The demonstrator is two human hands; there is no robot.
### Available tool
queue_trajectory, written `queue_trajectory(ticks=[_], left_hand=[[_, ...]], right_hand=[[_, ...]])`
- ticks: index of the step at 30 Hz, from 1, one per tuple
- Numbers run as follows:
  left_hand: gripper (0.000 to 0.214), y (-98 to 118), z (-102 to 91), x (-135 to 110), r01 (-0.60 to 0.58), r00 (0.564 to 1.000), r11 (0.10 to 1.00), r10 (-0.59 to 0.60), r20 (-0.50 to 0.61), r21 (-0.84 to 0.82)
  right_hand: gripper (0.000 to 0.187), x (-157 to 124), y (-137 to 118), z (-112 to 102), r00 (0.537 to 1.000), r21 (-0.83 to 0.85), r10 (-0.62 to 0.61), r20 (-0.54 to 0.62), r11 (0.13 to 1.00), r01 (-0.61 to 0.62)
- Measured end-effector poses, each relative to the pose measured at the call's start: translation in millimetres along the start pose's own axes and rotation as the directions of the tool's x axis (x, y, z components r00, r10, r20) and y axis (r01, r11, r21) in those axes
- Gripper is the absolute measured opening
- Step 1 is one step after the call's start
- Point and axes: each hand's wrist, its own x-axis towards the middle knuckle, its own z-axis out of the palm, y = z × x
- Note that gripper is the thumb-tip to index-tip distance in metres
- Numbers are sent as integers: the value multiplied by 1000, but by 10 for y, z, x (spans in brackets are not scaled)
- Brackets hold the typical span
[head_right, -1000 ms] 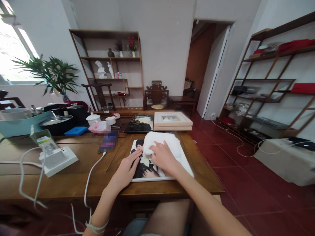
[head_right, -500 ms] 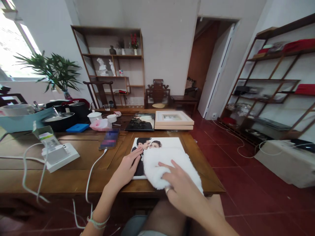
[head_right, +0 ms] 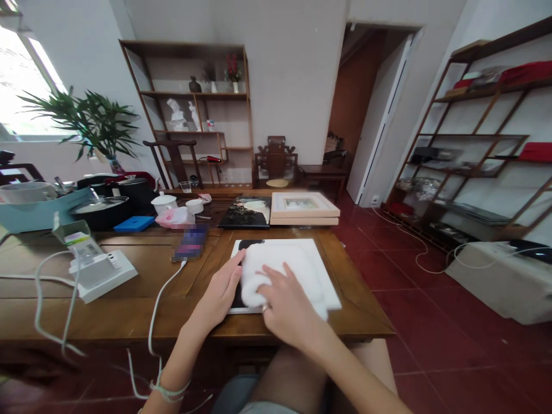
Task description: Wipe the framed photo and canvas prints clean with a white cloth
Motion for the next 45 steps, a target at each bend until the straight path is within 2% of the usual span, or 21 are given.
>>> queue_trajectory(ticks=[2, 4, 9, 12, 15, 19, 22, 25, 29, 33, 38, 45], left_hand=[[49, -15, 2, -8, 23, 999, 1000, -23, -26, -4], [50, -17, -1, -10, 34, 998, 999, -34, -58, -7], [45, 13, -12, 8, 14, 997, 1000, -12, -72, 20], [39, 24, -5, 17, -35, 998, 998, 37, -49, 43], [33, 33, 2, 16, -89, 995, 995, 90, -35, 35], [30, 34, 8, 9, -78, 997, 996, 79, -25, 42], [30, 11, 18, 9, -67, 998, 997, 68, -12, 48], [30, -14, 27, 13, -59, 998, 997, 60, -8, 48], [28, 23, 1, 17, -71, 997, 996, 71, -3, 53], [28, 104, -51, 20, -59, 997, 996, 57, 43, 64], [28, 47, -28, 23, -85, 996, 995, 83, 27, 47], [29, -27, 16, 27, -71, 997, 994, 70, 18, 81]], right_hand=[[33, -104, -101, -28, 992, 86, -118, 43, 990, 114], [33, -221, -138, -75, 981, 151, -178, 82, 975, 164], [38, -515, -11, -203, 970, 194, -216, 108, 962, 193], [44, -659, 149, -243, 984, 176, -115, 134, 980, 90], [44, -705, 352, -233, 991, 148, 84, 103, 984, -98], [38, -494, 606, -176, 952, 95, 304, -46, 950, -298], [40, -166, 678, -143, 927, 35, 360, -109, 933, -358], [40, 210, 603, -105, 945, 29, 313, -95, 950, -311], [35, 702, 366, 0, 987, 74, 159, -21, 985, -157], [29, 1059, 180, 100, 998, 115, 41, 39, 992, -46], [29, 1129, 249, 120, 996, 111, 93, 15, 989, -94], [31, 863, 787, -23, 973, 63, 225, -51, 973, -221]])
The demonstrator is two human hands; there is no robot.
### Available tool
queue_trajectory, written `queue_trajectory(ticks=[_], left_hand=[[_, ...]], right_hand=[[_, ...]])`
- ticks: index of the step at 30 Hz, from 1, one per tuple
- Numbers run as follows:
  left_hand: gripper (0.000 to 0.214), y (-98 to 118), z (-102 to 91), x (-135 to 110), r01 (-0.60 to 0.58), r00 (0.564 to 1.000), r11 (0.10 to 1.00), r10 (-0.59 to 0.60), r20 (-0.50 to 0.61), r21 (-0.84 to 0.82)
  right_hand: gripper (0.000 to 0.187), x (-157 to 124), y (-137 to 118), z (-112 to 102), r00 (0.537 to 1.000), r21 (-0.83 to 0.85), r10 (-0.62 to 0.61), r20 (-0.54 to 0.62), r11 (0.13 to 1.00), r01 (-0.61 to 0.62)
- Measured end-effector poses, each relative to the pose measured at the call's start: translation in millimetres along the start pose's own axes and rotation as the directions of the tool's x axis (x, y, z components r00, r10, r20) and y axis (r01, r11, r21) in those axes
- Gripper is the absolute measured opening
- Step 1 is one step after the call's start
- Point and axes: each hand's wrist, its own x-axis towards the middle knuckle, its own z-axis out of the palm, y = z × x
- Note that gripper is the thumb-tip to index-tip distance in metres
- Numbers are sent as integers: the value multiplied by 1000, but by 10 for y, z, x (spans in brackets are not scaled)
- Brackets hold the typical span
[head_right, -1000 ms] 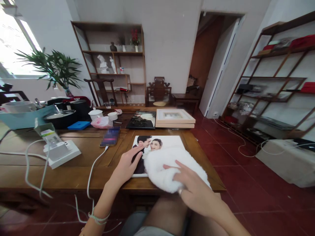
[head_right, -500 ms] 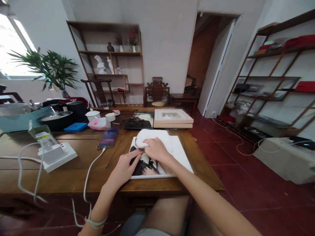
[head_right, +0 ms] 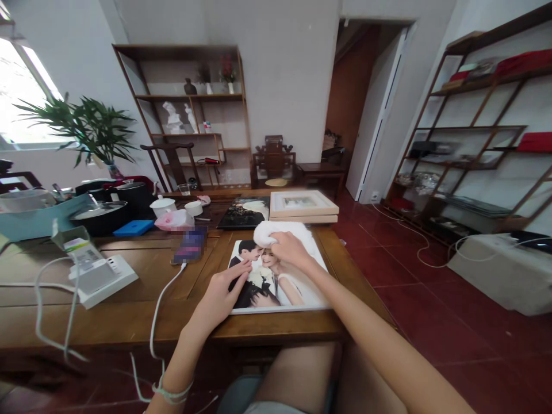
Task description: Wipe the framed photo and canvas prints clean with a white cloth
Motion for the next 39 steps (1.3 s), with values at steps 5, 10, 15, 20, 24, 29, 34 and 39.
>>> queue_trajectory(ticks=[5, 10, 15, 20, 24, 29, 34, 39], left_hand=[[28, 22, -5, 3, 1, 1000, 1000, -1, -15, 1], [28, 14, 5, 2, 8, 999, 1000, -8, -32, 2], [29, 22, 14, 8, 15, 1000, 1000, -15, -21, 18], [29, 54, -5, 25, 30, 999, 999, -30, 13, 13], [31, 43, -20, 23, 96, 990, 995, -91, -109, 39], [43, -22, -9, 3, 317, 930, 948, -312, -194, -4], [41, -95, -4, 1, 347, 911, 903, -388, -136, -253], [42, -123, -42, 20, 374, 849, 731, -518, -106, -571]], right_hand=[[33, -169, 466, -188, 993, -69, 95, -73, 993, -100], [38, -477, 512, -251, 996, -101, 73, -52, 992, -78], [39, -1099, 60, -238, 998, -65, -65, -6, 996, 65], [39, -1662, -386, -264, 966, 62, -241, 90, 970, 236], [38, -1622, -322, -260, 975, 57, -205, 84, 978, 200], [35, -1150, 35, -220, 1000, -118, -18, -23, 993, 15], [34, -654, 18, -147, 996, -195, 57, -66, 978, -69], [33, -621, -440, 10, 984, -115, -175, 38, 977, 179]])
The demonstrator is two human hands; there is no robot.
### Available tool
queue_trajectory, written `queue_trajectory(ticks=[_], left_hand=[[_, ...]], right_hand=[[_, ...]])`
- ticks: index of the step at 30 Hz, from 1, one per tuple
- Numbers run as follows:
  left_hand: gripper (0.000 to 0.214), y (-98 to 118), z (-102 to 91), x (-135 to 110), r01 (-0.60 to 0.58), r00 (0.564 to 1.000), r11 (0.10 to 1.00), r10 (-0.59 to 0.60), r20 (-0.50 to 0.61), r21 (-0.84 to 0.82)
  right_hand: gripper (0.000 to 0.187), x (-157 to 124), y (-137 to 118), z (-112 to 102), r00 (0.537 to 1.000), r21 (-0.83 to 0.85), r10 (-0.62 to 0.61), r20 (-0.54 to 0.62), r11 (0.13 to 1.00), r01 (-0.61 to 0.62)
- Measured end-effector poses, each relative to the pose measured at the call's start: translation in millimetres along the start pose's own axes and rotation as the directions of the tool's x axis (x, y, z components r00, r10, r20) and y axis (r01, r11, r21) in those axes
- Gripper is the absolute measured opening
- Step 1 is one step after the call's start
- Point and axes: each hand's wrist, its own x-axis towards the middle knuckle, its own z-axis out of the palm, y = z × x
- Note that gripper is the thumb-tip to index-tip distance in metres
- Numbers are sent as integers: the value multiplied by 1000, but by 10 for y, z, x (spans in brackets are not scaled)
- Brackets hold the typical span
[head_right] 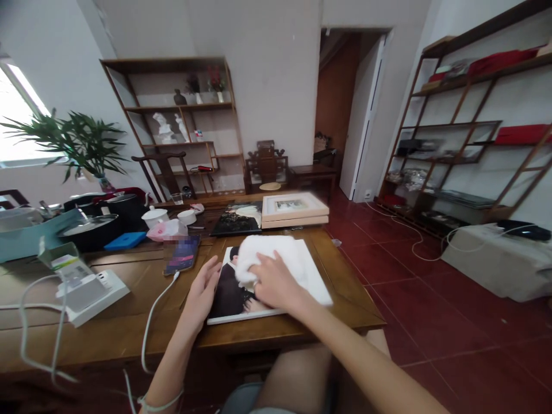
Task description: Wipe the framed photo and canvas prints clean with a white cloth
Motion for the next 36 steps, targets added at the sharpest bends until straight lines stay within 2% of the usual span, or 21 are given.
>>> queue_trajectory(ticks=[2, 4, 7, 10, 13, 16, 18, 21, 24, 25, 27, 28, 30, 32, 34, 36], left_hand=[[46, 46, -15, -9, 55, 997, 991, -61, -44, -124], [49, 124, -35, -31, 108, 991, 969, -123, -56, -223], [47, 287, -82, -82, 206, 971, 924, -233, -48, -321], [46, 455, -145, -152, 250, 956, 878, -291, -40, -407], [45, 594, -205, -241, 210, 966, 861, -255, -36, -463], [48, 723, -240, -349, 173, 974, 869, -221, -52, -464], [50, 806, -247, -420, 123, 982, 875, -176, -71, -468], [45, 868, -236, -473, -37, 992, 878, -26, -125, -478], [41, 763, -195, -415, -153, 981, 886, 83, -175, -438], [44, 693, -173, -377, -125, 984, 910, 61, -169, -395], [57, 539, -116, -298, 51, 990, 952, -88, -112, -301], [63, 472, -81, -268, 154, 985, 944, -170, -33, -291], [65, 388, 4, -244, 277, 960, 897, -247, 129, -344], [55, 374, 102, -268, 328, 930, 848, -213, 300, -416], [44, 395, 201, -319, 345, 911, 808, -166, 377, -478], [40, 407, 285, -364, 322, 935, 770, -165, 315, -551]], right_hand=[[30, -112, -201, 45, 990, 55, -139, -2, 989, 139], [25, -255, -339, 74, 976, 89, -216, -29, 972, 218], [38, -419, -423, 81, 966, 55, -257, -32, 965, 258], [34, -486, -440, 56, 958, -33, -287, -27, 958, 286], [28, -508, -452, 35, 949, -96, -309, -56, 948, 303], [16, -519, -436, 33, 923, -136, -330, -195, 942, 308], [18, -524, -395, 24, 870, -115, -350, -347, 937, 331], [21, -532, -303, -38, 787, -33, -328, -523, 930, 366], [12, -536, -235, -156, 723, 53, -165, -670, 962, 269], [10, -531, -230, -203, 686, 108, -69, -724, 971, 212], [12, -498, -248, -303, 561, 306, 186, -807, 943, 128], [10, -468, -267, -354, 489, 436, 325, -809, 891, 129], [17, -387, -304, -447, 356, 666, 576, -736, 711, 227], [33, -301, -318, -509, 277, 782, 745, -607, 498, 374], [43, -243, -289, -515, 260, 827, 844, -469, 316, 466], [49, -235, -218, -465, 306, 865, 894, -328, 155, 477]])
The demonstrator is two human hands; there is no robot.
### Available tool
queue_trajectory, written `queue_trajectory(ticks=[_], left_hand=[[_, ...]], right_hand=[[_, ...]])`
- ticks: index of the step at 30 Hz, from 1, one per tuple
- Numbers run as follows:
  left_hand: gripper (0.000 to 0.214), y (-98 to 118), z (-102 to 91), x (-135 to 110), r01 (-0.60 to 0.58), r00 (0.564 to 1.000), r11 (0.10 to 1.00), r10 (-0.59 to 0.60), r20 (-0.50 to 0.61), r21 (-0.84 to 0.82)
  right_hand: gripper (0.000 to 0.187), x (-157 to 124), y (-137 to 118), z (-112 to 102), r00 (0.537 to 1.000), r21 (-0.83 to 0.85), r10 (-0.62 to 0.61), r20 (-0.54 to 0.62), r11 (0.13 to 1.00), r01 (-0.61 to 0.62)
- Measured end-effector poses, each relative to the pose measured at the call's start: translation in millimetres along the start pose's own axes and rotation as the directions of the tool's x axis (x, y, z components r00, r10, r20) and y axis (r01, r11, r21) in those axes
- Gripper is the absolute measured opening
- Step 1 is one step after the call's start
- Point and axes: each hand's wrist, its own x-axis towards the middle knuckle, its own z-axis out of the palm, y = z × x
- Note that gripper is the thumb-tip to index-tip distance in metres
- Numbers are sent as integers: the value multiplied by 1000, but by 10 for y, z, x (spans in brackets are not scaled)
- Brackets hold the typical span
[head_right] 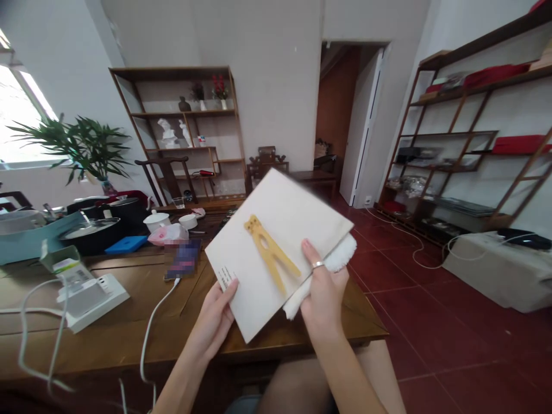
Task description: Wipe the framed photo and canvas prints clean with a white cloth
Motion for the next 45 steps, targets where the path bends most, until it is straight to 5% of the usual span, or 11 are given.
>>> queue_trajectory(ticks=[6, 10, 12, 14, 17, 19, 21, 25, 33, 40, 45], left_hand=[[31, 6, -47, 49, 35, 977, 997, -48, -206, -64], [31, 187, -201, 69, 116, 954, 993, -115, -278, -12], [31, 270, -256, 65, 129, 950, 992, -119, -287, 15], [29, 322, -291, 64, 160, 944, 986, -141, -299, 41], [26, 330, -329, 77, 210, 936, 975, -180, -301, 71], [26, 299, -354, 94, 229, 937, 970, -197, -288, 83], [28, 256, -376, 112, 242, 940, 966, -210, -268, 93], [29, 181, -397, 157, 236, 952, 961, -198, -235, 144], [35, 182, -464, 272, 147, 983, 840, -66, -171, 522], [43, 219, -452, 272, -18, 935, 340, 338, -104, 940], [47, 247, -459, 265, -148, 927, 151, 365, 84, 977]], right_hand=[[46, 200, 122, -391, 977, -22, 209, -41, 977, -210], [43, 383, 6, -658, 959, -246, -225, -172, 953, 179], [29, 456, -90, -772, 891, -489, -454, -17, 781, 389], [6, 497, -177, -852, 759, -619, -535, 370, 467, 632], [22, 491, -220, -880, 385, -383, -318, 866, 73, 921], [29, 456, -167, -859, 205, -214, -181, 962, -30, 976], [33, 416, -63, -848, 124, -132, -105, 987, -76, 988], [32, 374, 165, -919, 101, -100, 8, 995, -61, 993], [35, 408, 338, -1035, 195, -201, 108, 975, 50, 978], [39, 374, 450, -989, 228, -234, 82, 970, 78, 969], [38, 330, 499, -966, 241, -249, 97, 966, 71, 966]])
